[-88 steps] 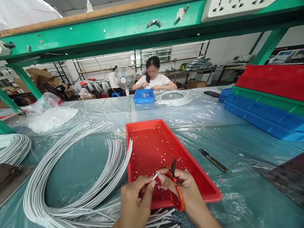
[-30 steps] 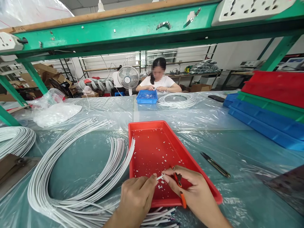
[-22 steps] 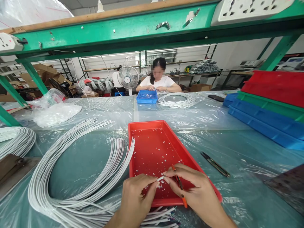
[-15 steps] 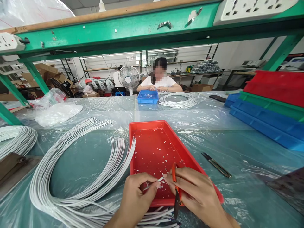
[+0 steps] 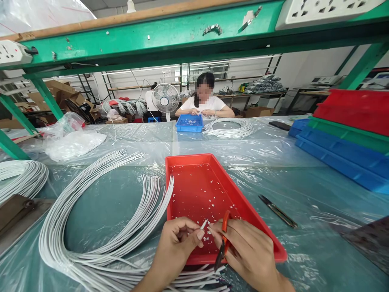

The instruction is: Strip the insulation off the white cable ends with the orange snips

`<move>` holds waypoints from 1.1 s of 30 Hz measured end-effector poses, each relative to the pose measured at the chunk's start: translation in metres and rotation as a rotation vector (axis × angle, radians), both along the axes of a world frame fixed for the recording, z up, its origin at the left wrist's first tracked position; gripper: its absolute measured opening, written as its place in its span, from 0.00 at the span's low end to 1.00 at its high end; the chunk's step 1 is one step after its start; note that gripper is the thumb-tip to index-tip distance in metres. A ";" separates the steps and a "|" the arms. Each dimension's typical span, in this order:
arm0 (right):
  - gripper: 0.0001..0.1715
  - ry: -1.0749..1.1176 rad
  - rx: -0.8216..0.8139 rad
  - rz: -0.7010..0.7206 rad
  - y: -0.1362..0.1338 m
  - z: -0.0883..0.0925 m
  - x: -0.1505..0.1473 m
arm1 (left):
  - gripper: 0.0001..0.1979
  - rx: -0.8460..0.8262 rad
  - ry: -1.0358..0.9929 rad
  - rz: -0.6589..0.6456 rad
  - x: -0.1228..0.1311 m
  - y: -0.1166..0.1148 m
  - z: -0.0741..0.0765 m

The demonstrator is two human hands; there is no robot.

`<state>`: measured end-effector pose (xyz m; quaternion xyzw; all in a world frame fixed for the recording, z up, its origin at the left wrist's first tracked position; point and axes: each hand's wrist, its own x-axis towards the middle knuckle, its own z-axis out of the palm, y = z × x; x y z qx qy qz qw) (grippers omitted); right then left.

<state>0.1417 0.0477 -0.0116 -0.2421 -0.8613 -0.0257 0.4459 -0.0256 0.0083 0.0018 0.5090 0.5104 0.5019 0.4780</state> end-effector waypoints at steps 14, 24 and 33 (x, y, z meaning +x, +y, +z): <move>0.18 0.113 -0.496 -0.356 0.010 -0.002 -0.005 | 0.08 0.163 0.317 0.217 0.000 -0.007 -0.003; 0.09 0.512 -1.078 0.101 -0.001 0.003 -0.021 | 0.08 0.848 0.965 0.231 0.003 -0.010 -0.017; 0.07 0.599 -0.989 0.005 -0.004 0.000 -0.021 | 0.14 0.596 0.643 0.021 0.018 -0.019 -0.017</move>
